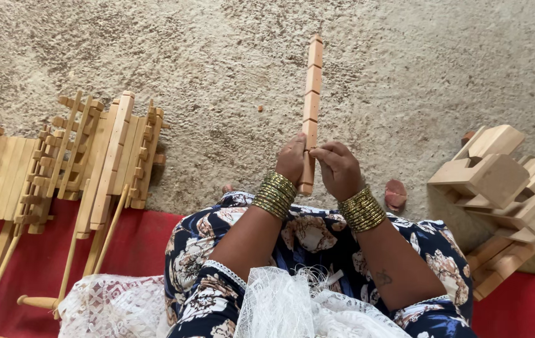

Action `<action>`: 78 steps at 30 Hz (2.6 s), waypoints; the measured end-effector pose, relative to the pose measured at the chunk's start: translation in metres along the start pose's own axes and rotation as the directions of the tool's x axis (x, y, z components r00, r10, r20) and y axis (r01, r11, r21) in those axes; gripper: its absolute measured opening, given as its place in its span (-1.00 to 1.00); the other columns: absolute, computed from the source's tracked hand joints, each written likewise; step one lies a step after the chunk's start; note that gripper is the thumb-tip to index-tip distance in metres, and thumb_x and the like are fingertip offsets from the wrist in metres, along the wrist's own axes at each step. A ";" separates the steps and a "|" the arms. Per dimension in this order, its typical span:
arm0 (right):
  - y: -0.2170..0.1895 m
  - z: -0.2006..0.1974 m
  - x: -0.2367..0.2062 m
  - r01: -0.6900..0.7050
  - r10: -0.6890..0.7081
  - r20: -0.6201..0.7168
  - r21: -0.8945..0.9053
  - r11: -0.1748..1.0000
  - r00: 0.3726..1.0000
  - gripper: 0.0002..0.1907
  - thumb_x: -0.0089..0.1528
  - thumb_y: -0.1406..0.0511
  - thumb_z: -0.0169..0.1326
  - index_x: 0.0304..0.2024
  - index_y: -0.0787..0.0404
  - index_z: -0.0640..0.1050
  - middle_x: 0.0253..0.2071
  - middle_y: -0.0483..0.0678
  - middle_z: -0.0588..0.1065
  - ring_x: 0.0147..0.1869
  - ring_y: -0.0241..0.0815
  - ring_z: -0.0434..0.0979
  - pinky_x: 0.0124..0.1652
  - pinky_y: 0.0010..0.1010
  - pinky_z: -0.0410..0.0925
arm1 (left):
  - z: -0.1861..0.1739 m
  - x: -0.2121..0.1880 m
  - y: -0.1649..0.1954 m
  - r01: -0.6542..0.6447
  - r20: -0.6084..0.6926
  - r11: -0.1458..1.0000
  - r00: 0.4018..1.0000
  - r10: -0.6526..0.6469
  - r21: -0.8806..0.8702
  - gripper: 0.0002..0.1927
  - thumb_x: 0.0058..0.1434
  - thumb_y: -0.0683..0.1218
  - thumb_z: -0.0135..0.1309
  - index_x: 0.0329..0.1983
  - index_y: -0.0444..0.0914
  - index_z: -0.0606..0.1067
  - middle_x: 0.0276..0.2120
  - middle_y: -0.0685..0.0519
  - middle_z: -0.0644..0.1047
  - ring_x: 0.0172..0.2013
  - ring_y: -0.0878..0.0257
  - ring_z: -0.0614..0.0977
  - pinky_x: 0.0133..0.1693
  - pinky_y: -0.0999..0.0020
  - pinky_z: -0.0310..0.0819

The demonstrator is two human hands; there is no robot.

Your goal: The person sits on the floor and assembles wooden toy parts, inserting small wooden pegs into the holes of a long slotted wooden bar and pressing them in by hand, working on one bar at a time with finished toy frames stacked nearby.

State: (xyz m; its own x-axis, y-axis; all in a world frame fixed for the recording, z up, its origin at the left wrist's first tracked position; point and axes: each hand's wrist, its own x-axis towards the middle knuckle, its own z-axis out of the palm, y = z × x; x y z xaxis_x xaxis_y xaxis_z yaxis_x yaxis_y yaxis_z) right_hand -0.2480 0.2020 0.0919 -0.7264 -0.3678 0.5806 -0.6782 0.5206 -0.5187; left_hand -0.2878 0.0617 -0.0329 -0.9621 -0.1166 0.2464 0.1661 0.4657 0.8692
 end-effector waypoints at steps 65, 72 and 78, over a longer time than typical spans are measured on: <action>-0.004 0.010 0.000 0.109 -0.109 0.000 0.002 0.994 0.994 -0.88 0.26 0.47 0.12 -0.18 0.26 0.63 -0.20 0.00 0.55 -0.18 -0.11 0.58 -0.23 -0.42 0.51 | -0.016 0.001 0.029 0.516 0.205 0.675 0.848 -0.489 -0.527 -0.55 0.55 0.03 -0.33 0.15 -0.38 0.43 -0.16 -0.15 0.55 -0.27 0.15 0.62 -0.22 0.32 0.59; 0.001 -0.009 -0.001 -0.025 0.025 0.002 0.003 1.000 1.000 -0.89 0.25 0.46 0.14 -0.19 0.27 0.66 -0.19 0.03 0.57 -0.16 -0.11 0.62 -0.21 -0.38 0.51 | -0.021 0.004 0.036 0.434 0.195 0.671 0.894 -0.403 -0.601 -0.53 0.49 0.03 -0.33 0.13 -0.43 0.42 -0.25 -0.13 0.58 -0.36 0.21 0.64 -0.35 0.38 0.61; -0.011 -0.003 0.003 0.011 -0.011 0.023 -0.025 1.000 1.000 -0.91 0.27 0.45 0.15 -0.19 0.27 0.64 -0.21 0.03 0.55 -0.19 -0.11 0.59 -0.24 -0.39 0.52 | -0.025 0.001 0.058 0.640 0.348 0.424 0.735 -0.583 -0.641 -0.52 0.48 0.05 -0.24 0.14 -0.44 0.44 -0.25 -0.14 0.53 -0.40 0.23 0.58 -0.37 0.35 0.56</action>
State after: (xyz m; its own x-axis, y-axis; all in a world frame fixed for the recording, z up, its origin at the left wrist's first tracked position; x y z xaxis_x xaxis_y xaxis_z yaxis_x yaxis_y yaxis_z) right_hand -0.2420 0.1978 0.1011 -0.7214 -0.3915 0.5713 -0.6835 0.5352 -0.4963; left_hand -0.2734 0.0666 0.0287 -0.8787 -0.0521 -0.4746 -0.4064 -0.4401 0.8007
